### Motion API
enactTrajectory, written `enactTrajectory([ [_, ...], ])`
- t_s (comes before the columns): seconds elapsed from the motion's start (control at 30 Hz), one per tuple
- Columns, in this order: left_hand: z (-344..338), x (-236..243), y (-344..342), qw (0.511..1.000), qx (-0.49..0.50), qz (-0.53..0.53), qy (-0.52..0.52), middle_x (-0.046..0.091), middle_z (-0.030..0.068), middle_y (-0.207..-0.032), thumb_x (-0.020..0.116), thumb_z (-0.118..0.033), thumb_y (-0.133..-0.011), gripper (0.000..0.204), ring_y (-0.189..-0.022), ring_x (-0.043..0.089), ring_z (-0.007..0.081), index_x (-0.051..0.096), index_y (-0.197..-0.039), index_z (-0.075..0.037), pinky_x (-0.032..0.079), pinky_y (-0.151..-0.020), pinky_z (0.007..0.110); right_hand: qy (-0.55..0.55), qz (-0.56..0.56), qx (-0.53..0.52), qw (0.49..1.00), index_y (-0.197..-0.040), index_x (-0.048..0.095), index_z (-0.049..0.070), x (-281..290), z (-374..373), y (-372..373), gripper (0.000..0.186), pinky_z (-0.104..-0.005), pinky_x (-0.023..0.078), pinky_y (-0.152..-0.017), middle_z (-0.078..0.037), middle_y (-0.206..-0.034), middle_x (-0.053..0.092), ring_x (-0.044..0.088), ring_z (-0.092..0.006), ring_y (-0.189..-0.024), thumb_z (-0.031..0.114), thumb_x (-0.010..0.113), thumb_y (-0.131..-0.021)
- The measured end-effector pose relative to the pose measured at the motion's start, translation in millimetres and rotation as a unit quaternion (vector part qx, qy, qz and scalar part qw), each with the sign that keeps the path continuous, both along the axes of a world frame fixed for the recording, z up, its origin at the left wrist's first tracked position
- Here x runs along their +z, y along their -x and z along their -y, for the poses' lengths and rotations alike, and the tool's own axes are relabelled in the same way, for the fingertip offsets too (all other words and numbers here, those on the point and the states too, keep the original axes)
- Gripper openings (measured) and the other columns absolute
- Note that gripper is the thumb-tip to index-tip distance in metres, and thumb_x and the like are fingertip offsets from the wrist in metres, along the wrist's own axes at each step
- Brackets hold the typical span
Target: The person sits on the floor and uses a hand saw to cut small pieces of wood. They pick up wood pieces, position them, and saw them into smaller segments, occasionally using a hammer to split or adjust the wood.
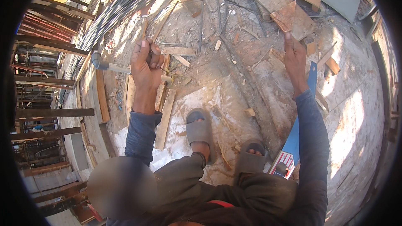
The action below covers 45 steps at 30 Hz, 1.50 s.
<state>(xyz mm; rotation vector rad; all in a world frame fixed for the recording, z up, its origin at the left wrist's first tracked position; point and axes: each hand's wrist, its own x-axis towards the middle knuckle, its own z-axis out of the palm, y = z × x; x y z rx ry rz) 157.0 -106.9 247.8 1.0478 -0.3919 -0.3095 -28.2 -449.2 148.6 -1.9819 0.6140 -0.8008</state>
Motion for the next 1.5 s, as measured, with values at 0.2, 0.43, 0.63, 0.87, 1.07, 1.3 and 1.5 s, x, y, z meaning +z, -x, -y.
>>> enactTrajectory([
  [0.2, 34.4, -5.9, 14.8, 0.998, -0.021, -0.038, 0.037, 0.067, 0.0190, -0.104, 0.041, -0.033, -0.110, 0.027, -0.083, 0.067, 0.0219, 0.049, -0.109, -0.008, 0.056, -0.072, 0.035, -0.103, 0.141, 0.138, 0.975, -0.118, 0.067, 0.003, 113.0, -76.5, -25.8, 0.035, -0.0236, 0.031, -0.052, 0.007, -0.066, 0.044, 0.037, -0.0043, -0.058, 0.029, 0.046, -0.109],
  [0.43, 78.6, -23.8, 74.3, 0.992, -0.049, -0.114, 0.031, 0.059, 0.0249, -0.130, 0.036, -0.040, -0.110, 0.042, -0.122, 0.059, 0.0354, 0.038, -0.130, -0.003, 0.051, -0.102, 0.047, 0.250, 0.028, 0.235, 0.939, -0.117, 0.063, 0.000, 85.7, -170.8, -51.2, 0.033, -0.0379, 0.051, -0.068, -0.016, -0.102, 0.063, 0.065, -0.0304, -0.094, 0.009, 0.063, -0.085],
  [0.63, 53.8, -12.5, 63.5, 0.993, -0.031, -0.112, 0.015, 0.064, 0.0196, -0.119, 0.043, -0.034, -0.109, 0.032, -0.113, 0.065, 0.0299, 0.054, -0.111, -0.005, 0.054, -0.098, 0.048, 0.324, 0.092, 0.202, 0.919, -0.128, 0.058, 0.003, 76.1, -159.2, -41.9, 0.050, -0.0450, 0.044, -0.095, -0.021, -0.135, 0.046, 0.051, -0.0364, -0.122, 0.024, 0.072, -0.084],
  [0.87, 12.6, 27.6, 65.6, 0.982, -0.014, -0.131, 0.138, 0.064, 0.0086, -0.088, 0.038, -0.039, -0.111, 0.035, -0.050, 0.039, 0.0103, 0.052, -0.096, -0.011, 0.043, -0.056, 0.027, 0.076, -0.011, 0.469, 0.880, -0.123, 0.057, 0.007, 66.1, -169.9, -38.7, 0.037, -0.0476, 0.048, -0.080, -0.017, -0.106, 0.063, 0.064, -0.0362, -0.099, 0.029, 0.068, -0.095],
  [1.07, -33.8, 67.5, 50.3, 0.987, 0.089, 0.010, 0.137, 0.064, 0.0102, -0.092, 0.040, -0.039, -0.110, 0.033, -0.044, 0.031, 0.0062, 0.052, -0.098, -0.011, 0.037, -0.047, 0.023, -0.092, 0.091, 0.469, 0.873, -0.129, 0.053, 0.002, 92.7, -210.8, -4.4, 0.037, -0.0446, 0.049, -0.061, -0.019, -0.084, 0.063, 0.064, -0.0383, -0.071, 0.019, 0.062, -0.098],
  [1.3, -36.9, 49.4, 69.4, 0.998, 0.028, -0.037, 0.052, 0.059, 0.0203, -0.127, 0.052, -0.055, -0.100, 0.062, -0.108, 0.063, 0.0271, 0.049, -0.131, -0.001, 0.056, -0.094, 0.040, -0.051, 0.112, 0.434, 0.892, -0.126, 0.064, 0.000, 124.7, -166.2, -5.7, 0.029, -0.0379, 0.053, -0.069, -0.019, -0.094, 0.070, 0.069, -0.0294, -0.082, 0.013, 0.059, -0.100],
  [1.5, -25.1, 42.0, 84.5, 0.976, -0.016, 0.130, -0.174, 0.059, 0.0207, -0.133, 0.059, -0.049, -0.098, 0.069, -0.119, 0.061, 0.0284, 0.044, -0.141, 0.003, 0.052, -0.099, 0.043, 0.133, 0.160, 0.235, 0.949, -0.122, 0.066, 0.002, 188.0, -48.6, -127.2, 0.031, -0.0337, 0.051, -0.079, -0.017, -0.104, 0.070, 0.064, -0.0223, -0.086, 0.022, 0.056, -0.101],
])
